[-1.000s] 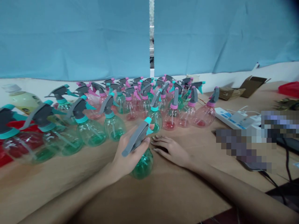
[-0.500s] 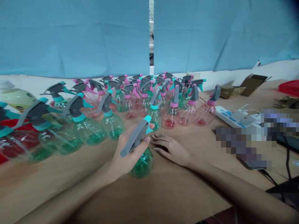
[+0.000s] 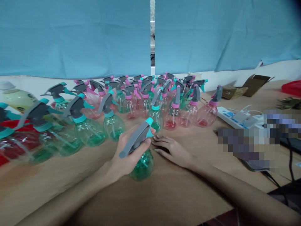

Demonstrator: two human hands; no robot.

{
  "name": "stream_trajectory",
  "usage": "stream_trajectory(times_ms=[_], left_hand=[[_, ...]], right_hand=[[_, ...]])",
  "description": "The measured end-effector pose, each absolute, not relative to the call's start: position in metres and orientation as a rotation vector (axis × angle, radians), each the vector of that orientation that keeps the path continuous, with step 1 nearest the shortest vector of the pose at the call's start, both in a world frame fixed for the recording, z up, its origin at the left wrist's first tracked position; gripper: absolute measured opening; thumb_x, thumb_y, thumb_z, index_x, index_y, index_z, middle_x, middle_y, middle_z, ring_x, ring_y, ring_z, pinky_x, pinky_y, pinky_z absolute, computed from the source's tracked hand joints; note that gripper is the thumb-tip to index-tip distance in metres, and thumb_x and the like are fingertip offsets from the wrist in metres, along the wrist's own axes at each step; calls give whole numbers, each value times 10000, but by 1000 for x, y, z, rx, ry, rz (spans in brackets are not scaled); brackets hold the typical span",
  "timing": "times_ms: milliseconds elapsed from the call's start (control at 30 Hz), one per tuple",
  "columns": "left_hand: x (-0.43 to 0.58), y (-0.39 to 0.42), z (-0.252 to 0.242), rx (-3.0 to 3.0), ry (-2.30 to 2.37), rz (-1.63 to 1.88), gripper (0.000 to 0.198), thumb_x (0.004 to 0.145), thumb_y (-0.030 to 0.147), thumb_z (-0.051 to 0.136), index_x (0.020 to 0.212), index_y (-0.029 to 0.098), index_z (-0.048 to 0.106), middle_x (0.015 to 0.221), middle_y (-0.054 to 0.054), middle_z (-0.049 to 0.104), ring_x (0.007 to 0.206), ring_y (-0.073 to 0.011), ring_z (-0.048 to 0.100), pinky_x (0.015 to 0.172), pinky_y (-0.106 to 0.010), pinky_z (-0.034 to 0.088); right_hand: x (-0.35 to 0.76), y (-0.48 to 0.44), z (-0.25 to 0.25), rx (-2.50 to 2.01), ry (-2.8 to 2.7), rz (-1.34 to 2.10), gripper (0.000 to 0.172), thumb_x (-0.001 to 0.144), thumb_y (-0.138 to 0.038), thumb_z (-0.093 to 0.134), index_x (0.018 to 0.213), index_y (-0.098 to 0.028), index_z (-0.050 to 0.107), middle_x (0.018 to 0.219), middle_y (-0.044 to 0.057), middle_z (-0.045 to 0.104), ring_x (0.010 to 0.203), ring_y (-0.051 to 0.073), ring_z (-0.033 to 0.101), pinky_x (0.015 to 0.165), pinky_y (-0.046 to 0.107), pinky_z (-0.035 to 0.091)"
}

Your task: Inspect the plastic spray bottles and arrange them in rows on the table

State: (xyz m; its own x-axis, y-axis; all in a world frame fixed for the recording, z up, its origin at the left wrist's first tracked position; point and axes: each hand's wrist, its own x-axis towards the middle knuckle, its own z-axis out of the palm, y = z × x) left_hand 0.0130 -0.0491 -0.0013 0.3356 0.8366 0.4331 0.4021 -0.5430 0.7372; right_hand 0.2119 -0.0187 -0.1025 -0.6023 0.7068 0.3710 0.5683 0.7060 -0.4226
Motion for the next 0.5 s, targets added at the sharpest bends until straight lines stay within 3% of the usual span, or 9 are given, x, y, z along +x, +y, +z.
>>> stream_trajectory(times_ms=[500], left_hand=[[10, -47, 1, 2167, 1043, 1128, 82, 814, 208, 503, 804, 213, 585, 781, -8, 632, 746, -159, 612, 717, -299, 485]], right_hand=[[212, -18, -103, -972, -2385, 362, 302, 923, -297, 451, 1176, -216, 595, 1265, 66, 582, 1239, 200, 465, 1054, 429, 360]])
